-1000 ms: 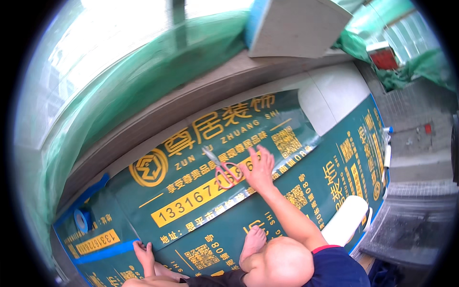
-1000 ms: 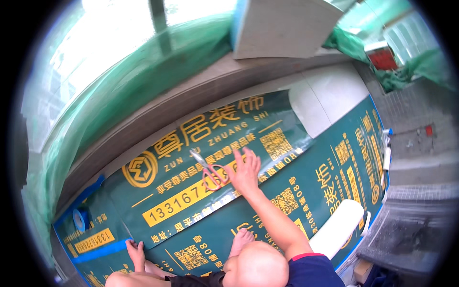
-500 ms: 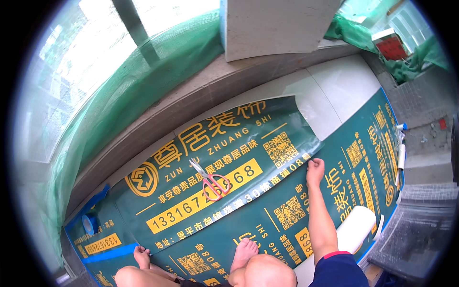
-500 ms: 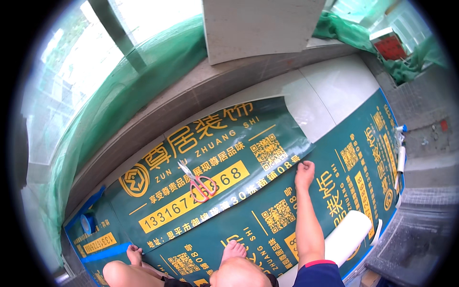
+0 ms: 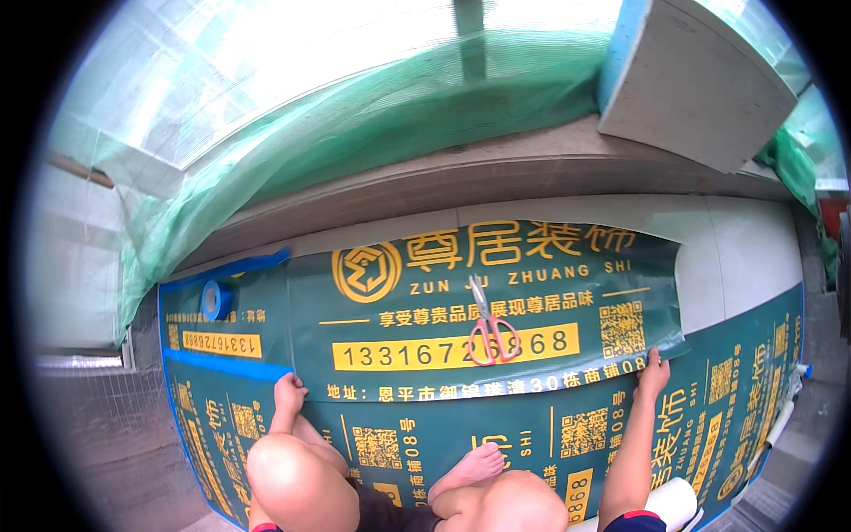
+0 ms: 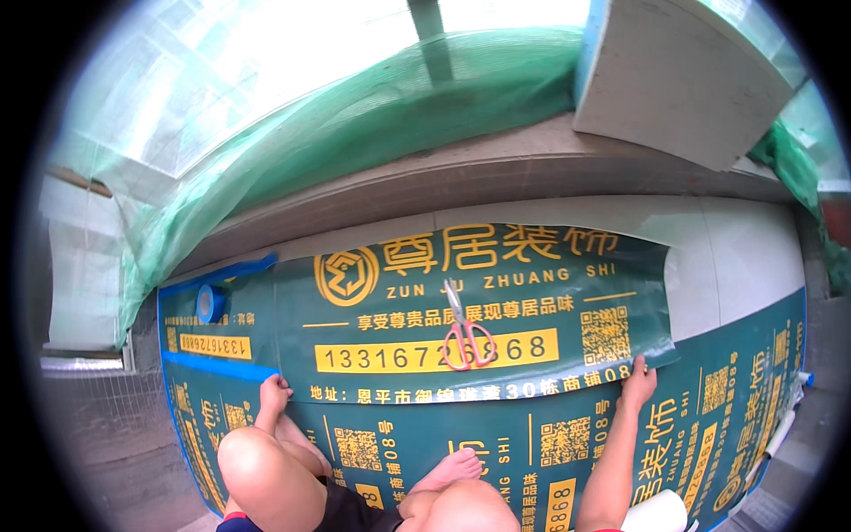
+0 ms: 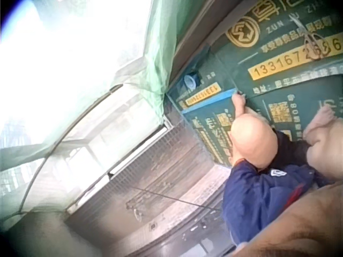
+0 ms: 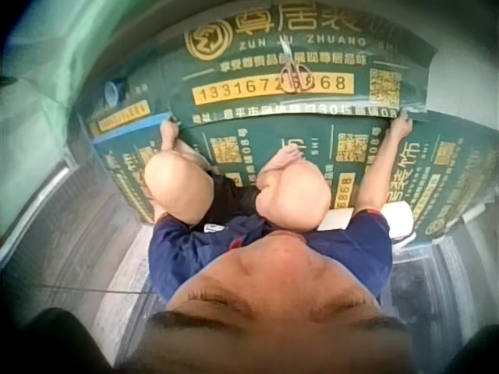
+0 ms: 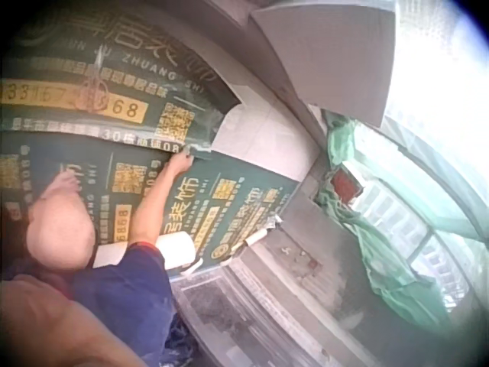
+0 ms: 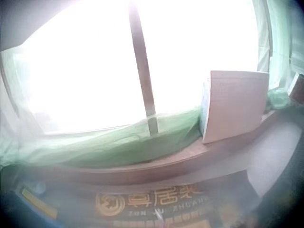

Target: The person applies blue adhesive tape to the edges of a large green and blue sign on the floor, using scissors to cut the tape and a roll of white protective film.

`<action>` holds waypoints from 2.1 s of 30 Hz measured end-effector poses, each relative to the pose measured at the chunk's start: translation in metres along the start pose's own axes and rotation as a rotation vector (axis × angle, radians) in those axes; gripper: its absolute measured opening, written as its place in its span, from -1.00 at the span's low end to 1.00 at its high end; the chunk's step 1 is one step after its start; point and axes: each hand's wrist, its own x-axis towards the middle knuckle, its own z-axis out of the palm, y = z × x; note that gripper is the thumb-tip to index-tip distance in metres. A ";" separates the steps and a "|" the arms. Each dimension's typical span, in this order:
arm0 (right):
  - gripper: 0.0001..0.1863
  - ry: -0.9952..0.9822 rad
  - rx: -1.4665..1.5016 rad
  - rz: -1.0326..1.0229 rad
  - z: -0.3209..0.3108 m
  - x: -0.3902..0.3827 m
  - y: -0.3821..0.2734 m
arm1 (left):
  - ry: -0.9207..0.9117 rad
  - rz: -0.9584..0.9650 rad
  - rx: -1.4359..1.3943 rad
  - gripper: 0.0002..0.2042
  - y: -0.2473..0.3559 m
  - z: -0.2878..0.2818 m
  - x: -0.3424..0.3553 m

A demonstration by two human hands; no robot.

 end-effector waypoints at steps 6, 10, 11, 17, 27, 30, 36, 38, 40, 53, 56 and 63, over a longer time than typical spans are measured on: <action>-0.74 -0.013 -0.052 -0.016 -0.009 0.004 -0.002 | -0.082 0.021 0.081 -0.79 0.009 -0.009 0.013; -0.71 -0.046 -0.079 -0.079 0.012 0.002 -0.004 | -0.061 0.018 0.060 -0.81 -0.029 -0.006 0.008; -0.70 -0.054 -0.107 -0.085 0.010 0.005 0.006 | -0.055 0.033 0.089 -0.81 -0.028 -0.006 0.008; -0.47 -0.022 -0.085 -0.069 -0.045 0.054 0.026 | -0.141 0.013 -0.006 -0.81 0.015 -0.001 0.006; -0.48 -0.007 -0.479 -0.715 0.040 -0.070 -0.059 | -0.149 -0.015 -0.133 -0.81 -0.028 -0.016 -0.004; -0.58 -0.290 -0.350 -0.703 0.062 -0.090 -0.073 | -0.292 0.006 -0.158 -0.83 -0.025 -0.024 0.007; -0.67 -0.449 -0.457 -0.597 0.053 -0.160 -0.097 | -0.038 0.099 -0.403 -0.82 -0.022 -0.111 0.097; -0.70 -0.447 -0.534 -0.528 0.041 -0.174 -0.091 | 0.231 0.143 -0.406 -0.83 -0.027 -0.140 0.148; -0.77 -0.473 -0.590 -0.538 0.028 -0.183 -0.088 | 0.552 0.248 -0.230 -0.73 -0.028 -0.156 0.203; -0.85 -0.945 -0.958 -0.371 0.155 -0.366 -0.185 | 0.390 0.205 0.042 -0.18 -0.085 -0.154 0.281; -0.67 -1.472 -0.984 0.105 0.176 -0.425 -0.243 | 0.383 0.454 0.081 -0.15 -0.090 -0.153 0.282; -0.62 -1.596 -1.085 0.012 0.225 -0.415 -0.246 | 0.192 0.275 0.226 -0.37 -0.098 -0.153 0.309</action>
